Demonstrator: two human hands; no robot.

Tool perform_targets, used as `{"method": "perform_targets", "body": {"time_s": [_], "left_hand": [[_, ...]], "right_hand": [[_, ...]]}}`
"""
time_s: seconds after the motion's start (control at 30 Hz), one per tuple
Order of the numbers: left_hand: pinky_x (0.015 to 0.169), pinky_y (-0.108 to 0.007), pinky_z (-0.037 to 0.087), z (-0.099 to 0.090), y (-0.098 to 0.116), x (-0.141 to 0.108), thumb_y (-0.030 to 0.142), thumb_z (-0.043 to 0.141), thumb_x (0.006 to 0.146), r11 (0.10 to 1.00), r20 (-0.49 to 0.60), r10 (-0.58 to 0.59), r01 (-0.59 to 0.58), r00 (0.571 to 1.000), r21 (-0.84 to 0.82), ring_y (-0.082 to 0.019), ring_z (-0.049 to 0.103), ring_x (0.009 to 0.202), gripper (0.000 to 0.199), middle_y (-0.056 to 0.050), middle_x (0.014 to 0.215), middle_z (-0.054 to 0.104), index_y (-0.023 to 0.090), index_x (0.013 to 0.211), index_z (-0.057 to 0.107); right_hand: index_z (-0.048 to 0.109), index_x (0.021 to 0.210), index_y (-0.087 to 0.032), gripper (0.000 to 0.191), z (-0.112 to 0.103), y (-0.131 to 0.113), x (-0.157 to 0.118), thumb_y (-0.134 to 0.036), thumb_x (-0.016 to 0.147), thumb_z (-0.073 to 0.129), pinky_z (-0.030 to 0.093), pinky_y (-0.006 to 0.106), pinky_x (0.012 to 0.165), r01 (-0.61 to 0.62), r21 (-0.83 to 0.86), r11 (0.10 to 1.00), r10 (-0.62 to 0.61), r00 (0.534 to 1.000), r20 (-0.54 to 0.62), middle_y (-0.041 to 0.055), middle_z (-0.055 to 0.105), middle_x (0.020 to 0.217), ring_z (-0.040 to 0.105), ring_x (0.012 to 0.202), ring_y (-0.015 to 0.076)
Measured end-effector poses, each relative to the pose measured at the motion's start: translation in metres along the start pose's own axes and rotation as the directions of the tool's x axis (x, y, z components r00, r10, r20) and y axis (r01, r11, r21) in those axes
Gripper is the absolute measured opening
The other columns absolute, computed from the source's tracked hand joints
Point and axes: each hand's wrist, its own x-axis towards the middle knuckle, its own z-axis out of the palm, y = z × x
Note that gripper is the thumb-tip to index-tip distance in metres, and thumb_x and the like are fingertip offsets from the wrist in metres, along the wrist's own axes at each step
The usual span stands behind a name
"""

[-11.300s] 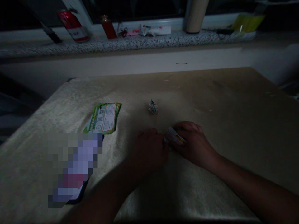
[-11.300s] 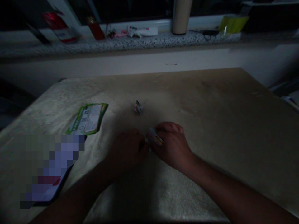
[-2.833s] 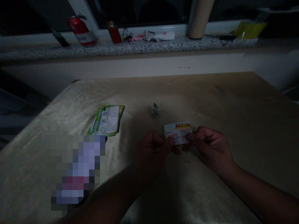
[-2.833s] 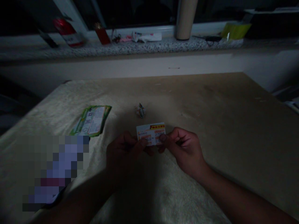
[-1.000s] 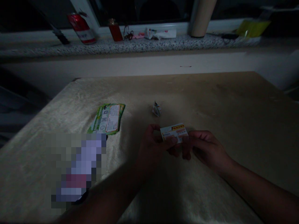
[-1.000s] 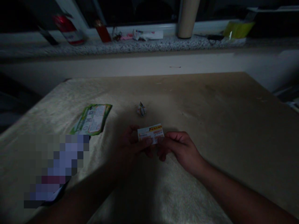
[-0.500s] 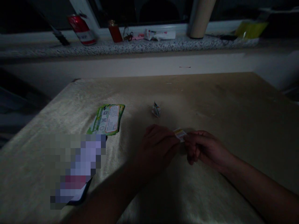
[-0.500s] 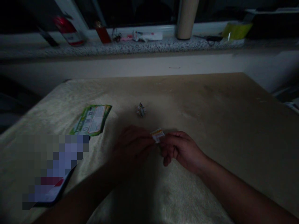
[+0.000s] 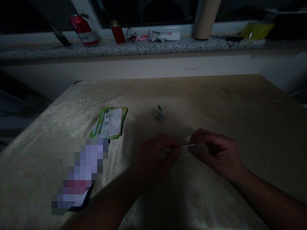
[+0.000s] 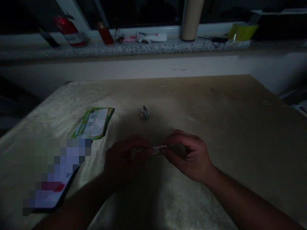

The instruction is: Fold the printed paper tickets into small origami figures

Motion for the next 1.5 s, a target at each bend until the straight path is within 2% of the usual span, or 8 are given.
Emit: {"method": "perform_targets", "body": {"time_s": [0.3,0.63,0.8,0.93,1.1,1.3,1.43,1.5], "left_hand": [[0.060,-0.023,0.048,0.003,0.001,-0.002,0.017,0.074,0.082,0.997,0.008,-0.030,0.031,1.000,-0.077,-0.012,0.064,0.064,0.006,0.001,0.071,0.070,0.020,0.078,0.071],[0.062,-0.025,0.050,0.004,-0.002,-0.002,0.021,0.074,0.084,0.994,0.049,-0.031,0.036,0.998,-0.106,-0.013,0.064,0.065,0.005,-0.001,0.074,0.070,0.021,0.080,0.071],[0.066,-0.026,0.052,0.002,-0.004,-0.003,0.021,0.074,0.085,0.986,0.007,-0.063,0.063,0.998,-0.152,-0.014,0.067,0.069,0.002,-0.001,0.077,0.073,0.022,0.083,0.074],[0.066,-0.028,0.054,0.002,-0.008,-0.003,0.023,0.078,0.083,0.973,-0.046,-0.133,0.122,0.990,-0.196,-0.016,0.068,0.071,0.001,-0.001,0.077,0.074,0.023,0.083,0.077],[0.058,-0.025,0.051,0.001,-0.008,-0.001,0.025,0.082,0.078,0.937,-0.066,-0.250,0.224,0.966,-0.270,-0.014,0.064,0.062,0.006,0.001,0.068,0.071,0.023,0.075,0.077],[0.054,-0.023,0.050,0.001,-0.006,0.003,0.026,0.084,0.074,0.864,0.004,-0.393,0.370,0.920,-0.343,-0.012,0.062,0.057,0.009,0.001,0.063,0.070,0.022,0.068,0.078],[0.059,-0.026,0.057,0.001,-0.011,0.005,0.029,0.087,0.070,0.755,0.094,-0.492,0.478,0.865,-0.449,-0.015,0.068,0.063,0.015,-0.002,0.071,0.075,0.020,0.080,0.080],[0.063,-0.027,0.059,0.003,-0.014,0.004,0.030,0.087,0.070,0.718,0.138,-0.500,0.499,0.855,-0.486,-0.016,0.071,0.067,0.020,-0.003,0.076,0.077,0.020,0.086,0.081]], "right_hand": [[0.075,0.089,-0.026,0.012,0.000,-0.001,0.001,-0.014,0.088,0.074,0.051,0.031,0.065,-0.037,0.106,0.994,0.035,0.999,0.016,0.0013,0.071,0.079,0.066,0.074,0.0162],[0.076,0.087,-0.026,0.009,-0.001,-0.003,0.000,-0.017,0.088,0.075,0.051,0.033,0.065,-0.073,0.136,0.988,0.070,0.997,0.024,0.0029,0.071,0.078,0.065,0.074,0.0183],[0.078,0.085,-0.026,0.006,0.000,-0.005,0.001,-0.021,0.088,0.075,0.050,0.032,0.062,-0.110,0.188,0.976,0.116,0.993,-0.019,0.0034,0.070,0.077,0.064,0.072,0.0179],[0.079,0.084,-0.025,0.005,0.000,-0.007,0.002,-0.021,0.086,0.077,0.049,0.030,0.061,-0.130,0.216,0.968,0.148,0.987,-0.070,0.0030,0.070,0.075,0.064,0.071,0.0174],[0.079,0.080,-0.026,0.006,-0.001,-0.004,0.002,-0.021,0.083,0.080,0.050,0.028,0.060,-0.184,0.260,0.948,0.218,0.970,-0.105,0.0017,0.071,0.076,0.065,0.070,0.0161],[0.079,0.077,-0.025,0.006,-0.002,0.002,-0.001,-0.027,0.080,0.083,0.052,0.027,0.059,-0.292,0.317,0.902,0.337,0.937,-0.096,0.0022,0.073,0.075,0.065,0.068,0.0162],[0.078,0.076,-0.024,0.010,-0.004,0.006,0.000,-0.031,0.078,0.085,0.054,0.028,0.058,-0.352,0.360,0.864,0.402,0.912,-0.075,0.0026,0.074,0.073,0.066,0.066,0.0168],[0.078,0.075,-0.023,0.012,-0.005,0.007,0.002,-0.031,0.077,0.086,0.054,0.028,0.057,-0.374,0.384,0.844,0.436,0.896,-0.087,0.0029,0.075,0.072,0.067,0.064,0.0169]]}}
